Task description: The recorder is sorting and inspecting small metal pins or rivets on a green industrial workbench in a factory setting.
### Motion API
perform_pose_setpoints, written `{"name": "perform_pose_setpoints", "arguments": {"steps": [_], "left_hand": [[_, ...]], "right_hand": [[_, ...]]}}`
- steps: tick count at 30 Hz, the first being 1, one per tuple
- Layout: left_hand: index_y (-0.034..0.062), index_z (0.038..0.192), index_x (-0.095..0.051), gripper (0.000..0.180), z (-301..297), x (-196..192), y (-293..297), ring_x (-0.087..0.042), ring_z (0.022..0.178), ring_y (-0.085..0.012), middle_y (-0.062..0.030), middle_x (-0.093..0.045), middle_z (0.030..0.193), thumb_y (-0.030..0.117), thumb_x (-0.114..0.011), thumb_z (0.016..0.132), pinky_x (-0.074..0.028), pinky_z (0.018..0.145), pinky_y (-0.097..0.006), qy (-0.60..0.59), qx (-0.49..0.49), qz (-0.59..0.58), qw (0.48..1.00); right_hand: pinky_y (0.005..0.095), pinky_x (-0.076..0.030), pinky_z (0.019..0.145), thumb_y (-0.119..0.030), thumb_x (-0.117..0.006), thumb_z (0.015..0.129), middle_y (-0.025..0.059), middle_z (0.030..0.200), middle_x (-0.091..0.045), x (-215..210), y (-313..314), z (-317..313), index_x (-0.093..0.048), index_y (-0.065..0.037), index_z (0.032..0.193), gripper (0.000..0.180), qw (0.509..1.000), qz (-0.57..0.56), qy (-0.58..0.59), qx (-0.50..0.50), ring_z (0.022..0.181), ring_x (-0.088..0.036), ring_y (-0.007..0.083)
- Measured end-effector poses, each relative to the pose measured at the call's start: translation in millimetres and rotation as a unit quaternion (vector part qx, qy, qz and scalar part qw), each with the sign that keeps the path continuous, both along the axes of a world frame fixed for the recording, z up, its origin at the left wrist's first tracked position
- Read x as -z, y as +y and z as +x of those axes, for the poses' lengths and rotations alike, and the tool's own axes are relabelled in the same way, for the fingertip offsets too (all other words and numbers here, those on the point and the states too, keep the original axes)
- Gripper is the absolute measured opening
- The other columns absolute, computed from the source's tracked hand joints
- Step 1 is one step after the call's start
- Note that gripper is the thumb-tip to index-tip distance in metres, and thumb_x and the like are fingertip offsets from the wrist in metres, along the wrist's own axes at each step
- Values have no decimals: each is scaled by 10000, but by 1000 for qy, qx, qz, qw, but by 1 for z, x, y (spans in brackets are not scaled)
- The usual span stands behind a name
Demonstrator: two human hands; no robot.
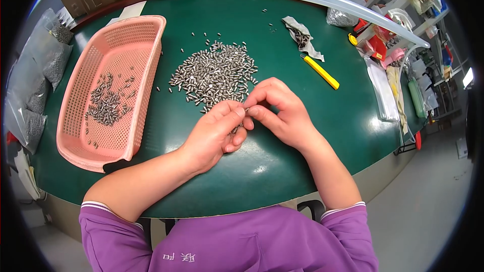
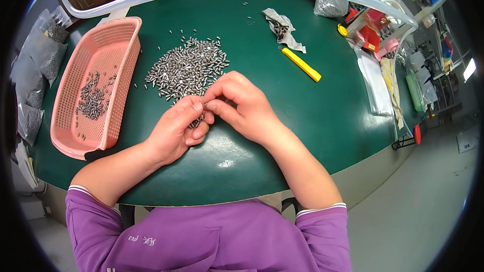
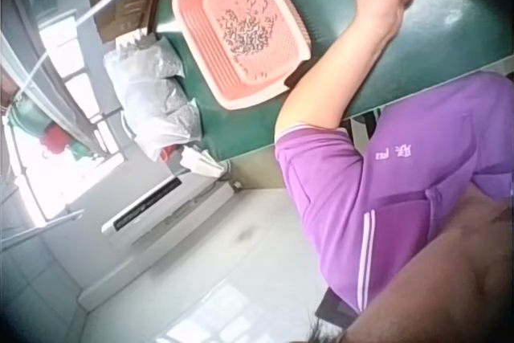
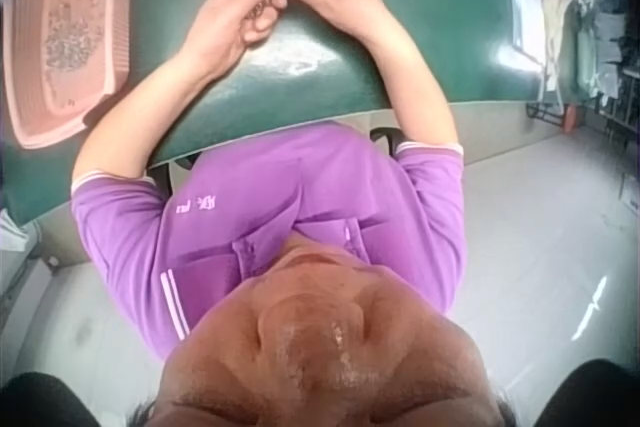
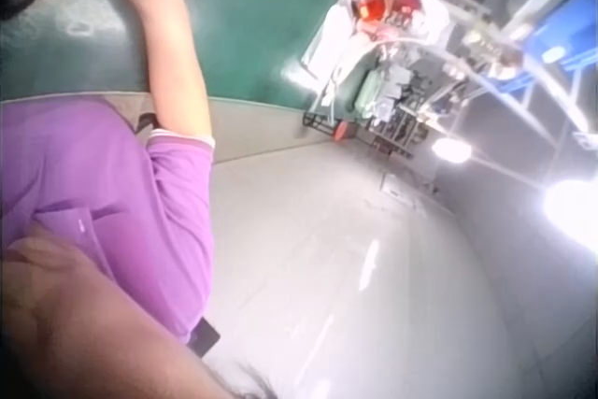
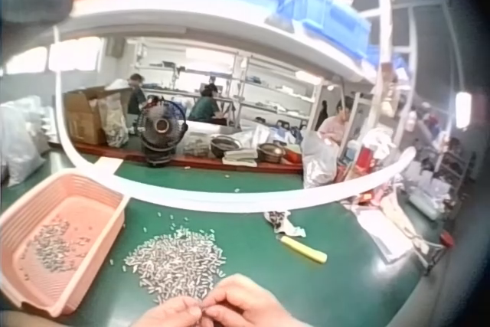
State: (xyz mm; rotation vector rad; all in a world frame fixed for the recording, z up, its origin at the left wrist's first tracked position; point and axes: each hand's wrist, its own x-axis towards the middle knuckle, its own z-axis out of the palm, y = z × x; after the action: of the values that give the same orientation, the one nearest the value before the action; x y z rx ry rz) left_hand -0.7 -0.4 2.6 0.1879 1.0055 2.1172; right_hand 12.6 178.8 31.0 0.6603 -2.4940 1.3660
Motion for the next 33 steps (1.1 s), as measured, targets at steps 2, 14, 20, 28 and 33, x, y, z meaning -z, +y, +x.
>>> {"name": "perform_pose_setpoints", "arguments": {"steps": [2,14,20,28,33], "left_hand": [[57,1002,-472,149,1,-1,1,-413,577,-80,-56,-515,851,194,-449,948,-308,455,-198,14,5,-8,1000],[60,985,-485,183,1,-3,-1,-411,586,-98,-61,-509,839,212,-383,974,-305,468,-202,-10,-3,9,1000],[59,1009,-490,209,1,-2,-2,-408,592,-104,-71,-512,850,220,-361,974,-307,478,-207,-10,-3,3,1000],[59,1018,-492,197,1,-1,-3,-414,596,-96,-60,-516,849,231,-414,964,-303,471,-203,-9,-2,5,1000],[65,1021,-470,151,0,-1,0,-419,583,-75,-51,-517,845,197,-465,948,-303,457,-192,-14,-1,4,1000]], "right_hand": [[285,-474,681,-53,-638,794,56,884,-555,1,0,0,-620,-58,875,83,1000,13,26,-11,824,-568,180],[346,-468,726,-63,-666,718,44,858,-546,10,6,-1,-629,-96,840,132,989,140,-8,41,865,-552,234],[361,-463,735,-79,-670,707,43,856,-537,7,5,0,-607,-97,854,161,977,208,26,32,861,-544,243],[355,-455,730,-75,-650,757,65,892,-547,7,4,-4,-580,-67,869,132,995,83,6,60,852,-547,246],[350,-456,745,-57,-641,768,73,888,-560,0,1,0,-574,-63,864,118,998,53,37,6,866,-554,252]]}}
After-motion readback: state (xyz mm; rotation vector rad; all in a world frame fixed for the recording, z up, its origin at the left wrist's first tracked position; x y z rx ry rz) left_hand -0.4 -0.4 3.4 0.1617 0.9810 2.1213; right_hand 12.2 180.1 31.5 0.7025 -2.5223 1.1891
